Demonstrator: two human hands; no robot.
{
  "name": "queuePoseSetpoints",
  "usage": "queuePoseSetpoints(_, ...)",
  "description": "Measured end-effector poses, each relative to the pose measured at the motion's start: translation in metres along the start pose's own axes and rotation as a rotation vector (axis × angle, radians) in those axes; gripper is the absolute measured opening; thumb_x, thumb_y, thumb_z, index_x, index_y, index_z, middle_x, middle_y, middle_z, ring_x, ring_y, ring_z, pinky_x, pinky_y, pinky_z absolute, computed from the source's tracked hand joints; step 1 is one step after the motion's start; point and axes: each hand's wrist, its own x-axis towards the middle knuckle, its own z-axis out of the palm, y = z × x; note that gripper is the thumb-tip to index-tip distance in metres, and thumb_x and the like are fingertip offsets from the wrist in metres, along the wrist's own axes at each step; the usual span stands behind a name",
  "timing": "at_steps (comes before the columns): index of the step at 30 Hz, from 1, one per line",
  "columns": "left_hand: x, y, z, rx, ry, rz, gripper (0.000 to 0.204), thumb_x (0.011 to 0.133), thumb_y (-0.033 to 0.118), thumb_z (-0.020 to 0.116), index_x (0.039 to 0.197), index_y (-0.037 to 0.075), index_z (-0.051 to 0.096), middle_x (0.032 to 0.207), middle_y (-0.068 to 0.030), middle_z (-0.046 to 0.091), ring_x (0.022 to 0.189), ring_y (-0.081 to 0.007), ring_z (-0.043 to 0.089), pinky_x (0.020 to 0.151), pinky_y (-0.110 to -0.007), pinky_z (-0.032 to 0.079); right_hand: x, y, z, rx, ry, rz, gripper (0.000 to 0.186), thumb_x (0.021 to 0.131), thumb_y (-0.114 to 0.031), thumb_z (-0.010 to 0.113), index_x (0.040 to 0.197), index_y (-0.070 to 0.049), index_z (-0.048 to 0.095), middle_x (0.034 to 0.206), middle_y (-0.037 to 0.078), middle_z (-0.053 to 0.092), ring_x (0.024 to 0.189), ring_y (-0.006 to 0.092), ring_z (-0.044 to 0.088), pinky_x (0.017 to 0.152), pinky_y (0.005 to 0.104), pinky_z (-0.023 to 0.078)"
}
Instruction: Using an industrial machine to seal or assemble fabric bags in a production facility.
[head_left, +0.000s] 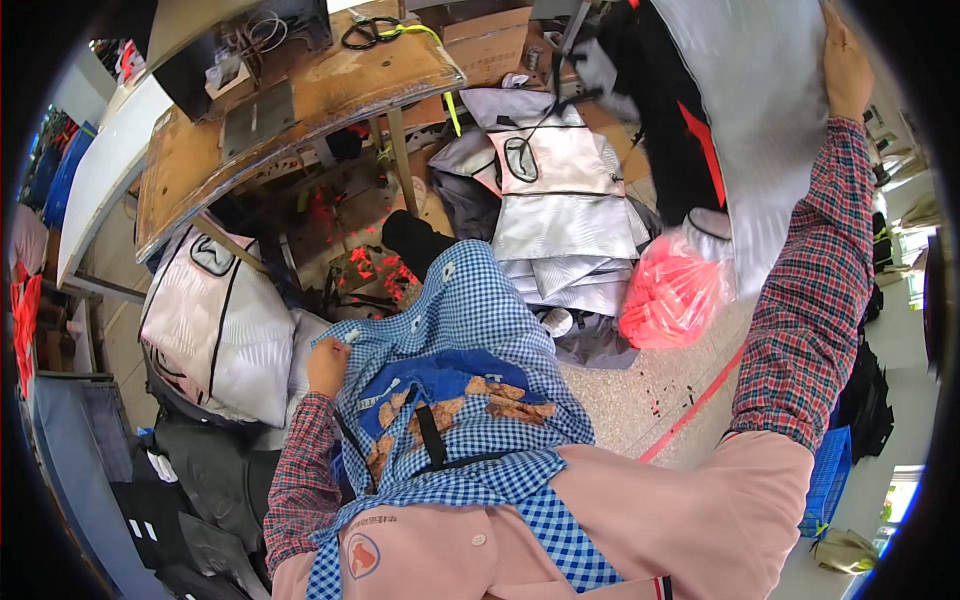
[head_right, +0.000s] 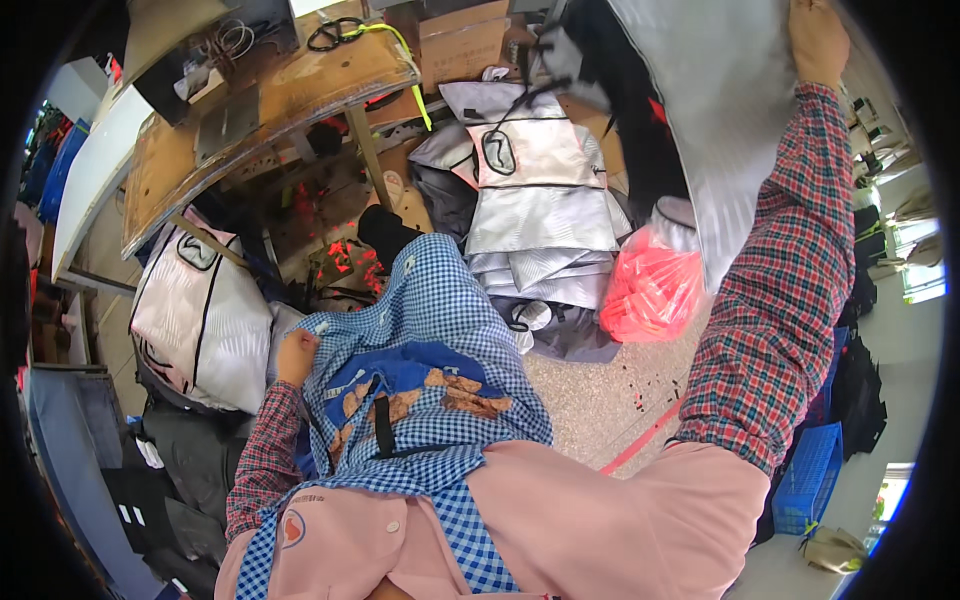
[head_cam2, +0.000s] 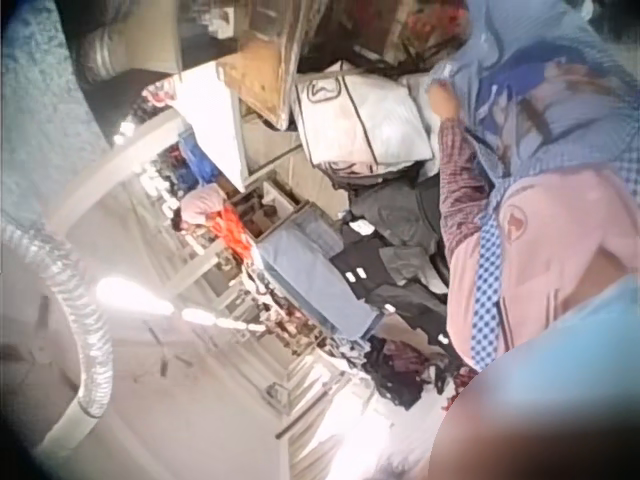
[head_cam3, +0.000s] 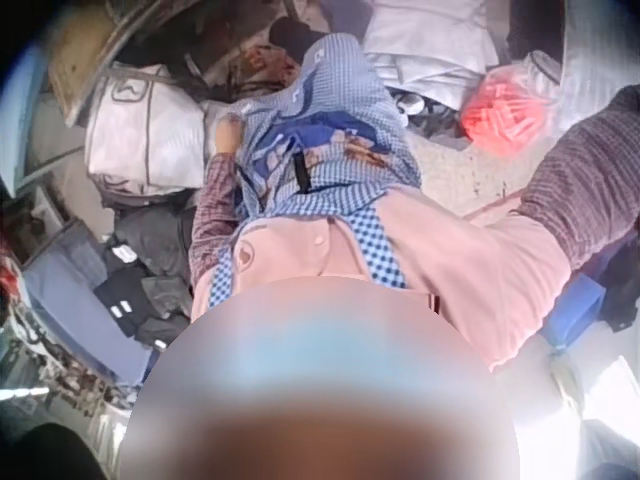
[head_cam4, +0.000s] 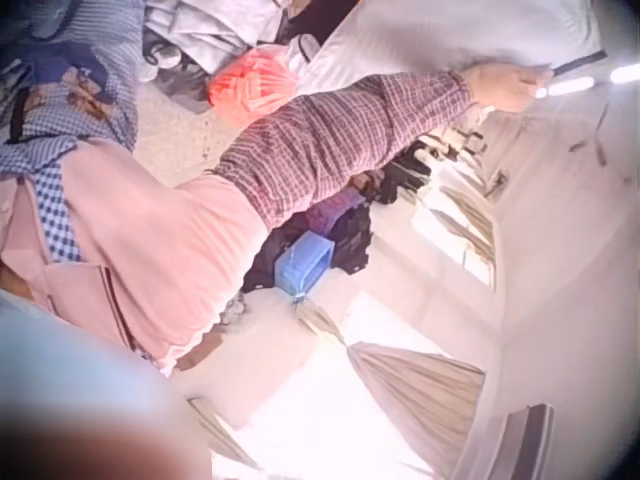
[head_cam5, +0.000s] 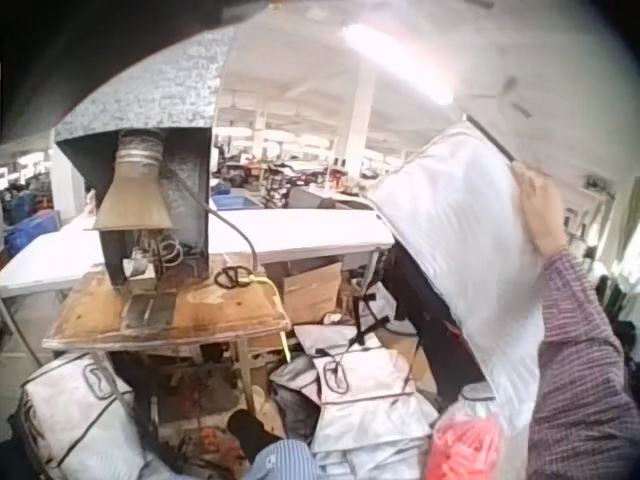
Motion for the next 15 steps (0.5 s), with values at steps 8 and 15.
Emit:
queuePoseSetpoints(8, 0.029, -0.046, -0.024, -0.106, 0.325, -0.064, 0.014, 0.084, 0.015, 0.064, 0.085, 0.001, 0.062, 0.079, -0.0154, 0.063, 0.072, -0.0306, 0.061, 0.067, -0.040, 0.048, -0.109, -0.012, 0.080, 0.048, -0.600, -0.183, 0.041, 0.097, -0.040, 0.043, 0.109, -0.007, 0.065, 0.101, 0.013, 0.068, 0.094, 0.0278, 0.065, 0.087, 0.0371, 0.048)
queuePoseSetpoints(15, -0.001, -0.101, -0.026, -0.102, 0.323, -0.162, 0.017, 0.084, 0.015, 0.066, 0.087, -0.001, 0.062, 0.079, -0.0156, 0.064, 0.073, -0.0288, 0.063, 0.067, -0.038, 0.049, -0.244, -0.055, 0.117, 0.366, -0.987, 0.196, 0.029, 0.090, -0.026, 0.059, 0.094, 0.002, 0.066, 0.082, 0.017, 0.067, 0.075, 0.0249, 0.064, 0.072, 0.0363, 0.050)
